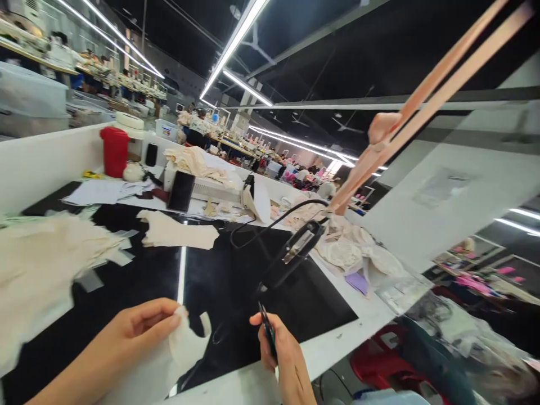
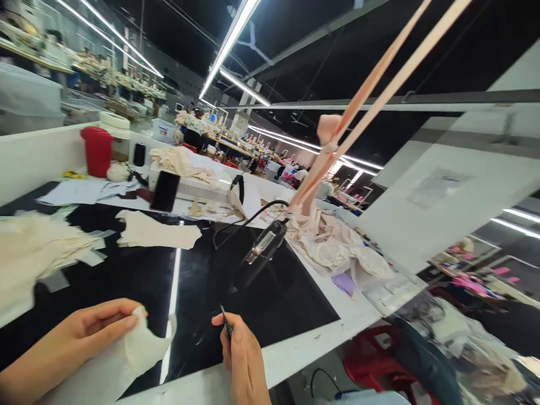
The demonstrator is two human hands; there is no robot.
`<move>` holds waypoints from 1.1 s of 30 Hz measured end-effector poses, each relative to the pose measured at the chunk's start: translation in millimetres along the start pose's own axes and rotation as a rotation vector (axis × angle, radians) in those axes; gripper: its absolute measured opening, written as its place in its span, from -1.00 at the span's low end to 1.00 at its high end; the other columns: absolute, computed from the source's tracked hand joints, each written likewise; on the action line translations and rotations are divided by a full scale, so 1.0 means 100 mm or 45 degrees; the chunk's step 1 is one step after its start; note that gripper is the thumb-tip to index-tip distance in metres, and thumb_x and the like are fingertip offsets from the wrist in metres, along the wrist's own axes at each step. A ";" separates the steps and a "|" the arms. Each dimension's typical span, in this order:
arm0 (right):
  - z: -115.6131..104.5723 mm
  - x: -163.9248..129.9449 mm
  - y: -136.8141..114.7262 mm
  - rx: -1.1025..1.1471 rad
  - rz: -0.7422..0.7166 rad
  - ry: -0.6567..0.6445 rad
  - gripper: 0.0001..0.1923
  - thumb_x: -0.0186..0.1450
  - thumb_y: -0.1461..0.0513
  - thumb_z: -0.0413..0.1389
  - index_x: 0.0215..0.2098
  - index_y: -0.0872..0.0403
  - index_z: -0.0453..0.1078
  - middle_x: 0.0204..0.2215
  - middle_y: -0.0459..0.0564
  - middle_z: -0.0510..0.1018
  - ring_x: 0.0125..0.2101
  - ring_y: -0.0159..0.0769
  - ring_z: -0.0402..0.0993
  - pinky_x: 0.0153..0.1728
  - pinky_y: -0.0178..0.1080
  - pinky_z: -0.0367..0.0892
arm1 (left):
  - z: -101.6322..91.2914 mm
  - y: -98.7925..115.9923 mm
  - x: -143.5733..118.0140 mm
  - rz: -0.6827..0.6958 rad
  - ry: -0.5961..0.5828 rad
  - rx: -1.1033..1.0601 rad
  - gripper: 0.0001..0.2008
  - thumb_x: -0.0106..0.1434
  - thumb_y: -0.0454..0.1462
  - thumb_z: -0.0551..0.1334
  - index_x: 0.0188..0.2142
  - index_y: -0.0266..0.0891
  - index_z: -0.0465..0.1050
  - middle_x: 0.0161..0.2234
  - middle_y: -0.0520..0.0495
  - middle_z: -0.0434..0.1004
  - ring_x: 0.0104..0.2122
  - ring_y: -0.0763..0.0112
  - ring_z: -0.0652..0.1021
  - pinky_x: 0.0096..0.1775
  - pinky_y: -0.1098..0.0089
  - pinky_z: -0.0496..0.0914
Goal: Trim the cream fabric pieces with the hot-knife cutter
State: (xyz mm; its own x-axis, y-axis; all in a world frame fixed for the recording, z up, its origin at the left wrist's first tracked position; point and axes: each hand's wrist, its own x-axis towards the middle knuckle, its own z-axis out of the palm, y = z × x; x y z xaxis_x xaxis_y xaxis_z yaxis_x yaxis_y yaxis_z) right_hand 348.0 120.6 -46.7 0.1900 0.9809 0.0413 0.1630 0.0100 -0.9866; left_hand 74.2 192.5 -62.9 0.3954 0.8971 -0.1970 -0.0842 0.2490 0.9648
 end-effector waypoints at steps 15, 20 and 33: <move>0.73 -0.05 -0.01 -0.281 -0.134 -0.340 -0.50 0.46 -0.16 -0.07 -0.10 0.01 0.49 -0.52 -0.11 0.26 -0.45 -0.29 0.26 -0.50 -0.31 0.22 | 0.13 0.30 -0.18 0.085 -0.197 -0.070 -0.55 0.16 0.11 0.42 -0.28 -0.25 0.56 -0.38 0.01 0.59 -0.39 0.41 0.49 -0.28 0.42 0.34; 0.75 -0.07 -0.04 -0.299 -0.151 -0.403 -0.49 0.47 -0.16 -0.10 -0.11 0.00 0.48 -0.46 -0.08 0.33 -0.43 -0.29 0.27 -0.46 -0.30 0.23 | 0.13 0.34 -0.20 0.046 -0.155 -0.068 -0.57 0.15 0.08 0.43 -0.32 -0.24 0.52 -0.44 0.07 0.53 -0.44 0.46 0.44 -0.33 0.44 0.29; 0.79 -0.08 -0.08 -0.245 -0.149 -0.397 -0.48 0.46 -0.18 -0.08 -0.16 -0.01 0.50 -0.49 -0.10 0.32 -0.42 -0.29 0.27 -0.42 -0.29 0.25 | 0.14 0.34 -0.19 0.042 -0.121 -0.010 -0.58 0.13 0.09 0.41 -0.34 -0.21 0.50 -0.46 0.07 0.52 -0.44 0.42 0.45 -0.36 0.42 0.27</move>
State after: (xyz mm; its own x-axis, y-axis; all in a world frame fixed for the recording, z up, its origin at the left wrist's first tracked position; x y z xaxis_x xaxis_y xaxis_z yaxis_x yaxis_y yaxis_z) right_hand 269.0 127.9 -52.0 -0.1391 0.9876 0.0725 0.3507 0.1176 -0.9291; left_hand 76.7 178.6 -23.9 0.4770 0.8665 -0.1473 -0.1061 0.2231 0.9690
